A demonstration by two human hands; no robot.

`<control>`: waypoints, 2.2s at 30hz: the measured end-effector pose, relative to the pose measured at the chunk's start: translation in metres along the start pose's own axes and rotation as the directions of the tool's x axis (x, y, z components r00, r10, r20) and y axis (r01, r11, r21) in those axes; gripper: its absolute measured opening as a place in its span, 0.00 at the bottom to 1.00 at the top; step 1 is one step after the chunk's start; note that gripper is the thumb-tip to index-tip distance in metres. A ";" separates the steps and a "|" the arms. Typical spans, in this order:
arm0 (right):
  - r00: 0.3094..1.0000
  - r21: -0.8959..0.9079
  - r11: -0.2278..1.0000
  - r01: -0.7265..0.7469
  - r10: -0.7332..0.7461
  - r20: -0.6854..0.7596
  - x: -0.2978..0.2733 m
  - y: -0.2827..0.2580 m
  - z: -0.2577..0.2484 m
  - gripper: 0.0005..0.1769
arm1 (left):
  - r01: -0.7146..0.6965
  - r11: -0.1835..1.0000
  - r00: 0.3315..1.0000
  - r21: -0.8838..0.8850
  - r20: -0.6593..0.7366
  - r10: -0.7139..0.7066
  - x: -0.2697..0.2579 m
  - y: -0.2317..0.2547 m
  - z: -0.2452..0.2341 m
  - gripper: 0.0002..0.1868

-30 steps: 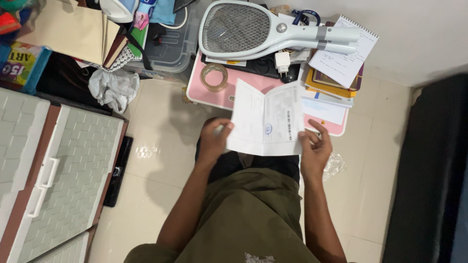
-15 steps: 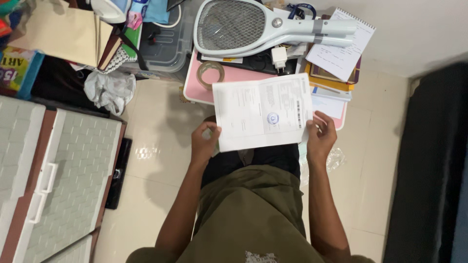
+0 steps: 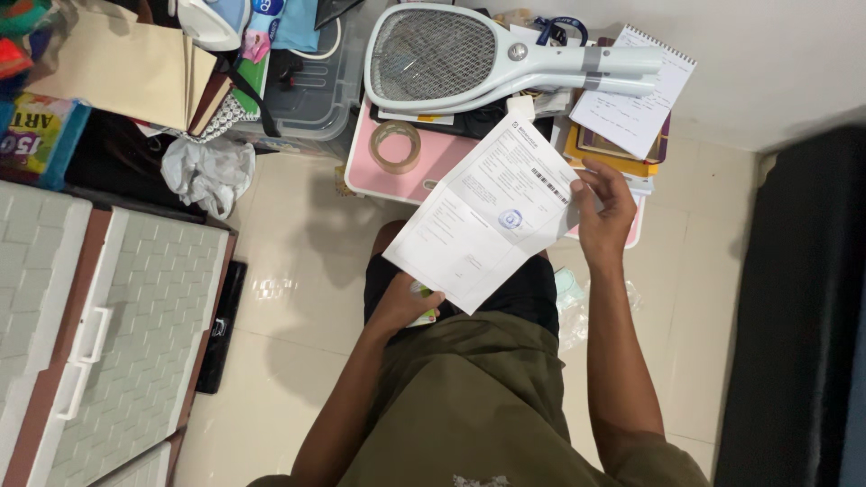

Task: The person sorts and organizes various items including cables, a power adapter, a book, and toy guns on a small desk and on the floor.

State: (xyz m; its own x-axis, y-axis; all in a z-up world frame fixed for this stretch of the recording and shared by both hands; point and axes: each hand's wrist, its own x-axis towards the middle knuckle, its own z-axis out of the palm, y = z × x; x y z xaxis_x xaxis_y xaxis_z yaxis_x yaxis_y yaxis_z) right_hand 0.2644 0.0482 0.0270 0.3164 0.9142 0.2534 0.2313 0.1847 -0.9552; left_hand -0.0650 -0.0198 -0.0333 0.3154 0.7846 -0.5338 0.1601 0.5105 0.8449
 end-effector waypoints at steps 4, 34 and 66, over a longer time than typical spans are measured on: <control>0.999 -0.010 0.999 0.035 -0.035 0.021 0.005 -0.015 -0.002 0.18 | -0.076 0.989 0.997 -0.129 0.017 0.079 -0.001 0.000 0.006 0.23; 0.736 -0.409 0.713 0.570 -0.220 0.641 -0.066 -0.023 0.056 0.21 | -0.143 0.915 0.989 -0.377 -0.097 0.115 0.099 -0.016 0.069 0.33; 0.831 -0.518 0.681 0.518 -0.257 0.494 0.009 0.036 0.106 0.23 | -0.481 0.866 0.473 -0.139 -0.872 0.123 0.148 -0.040 -0.076 0.20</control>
State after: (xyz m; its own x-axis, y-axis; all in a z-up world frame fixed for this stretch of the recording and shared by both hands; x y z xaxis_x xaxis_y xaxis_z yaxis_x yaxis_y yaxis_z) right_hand 0.1783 0.1016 -0.0214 -0.2512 0.8902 0.3801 0.7976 0.4128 -0.4398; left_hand -0.0959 0.1027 -0.1484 -0.6470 0.7410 -0.1796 -0.1426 0.1138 0.9832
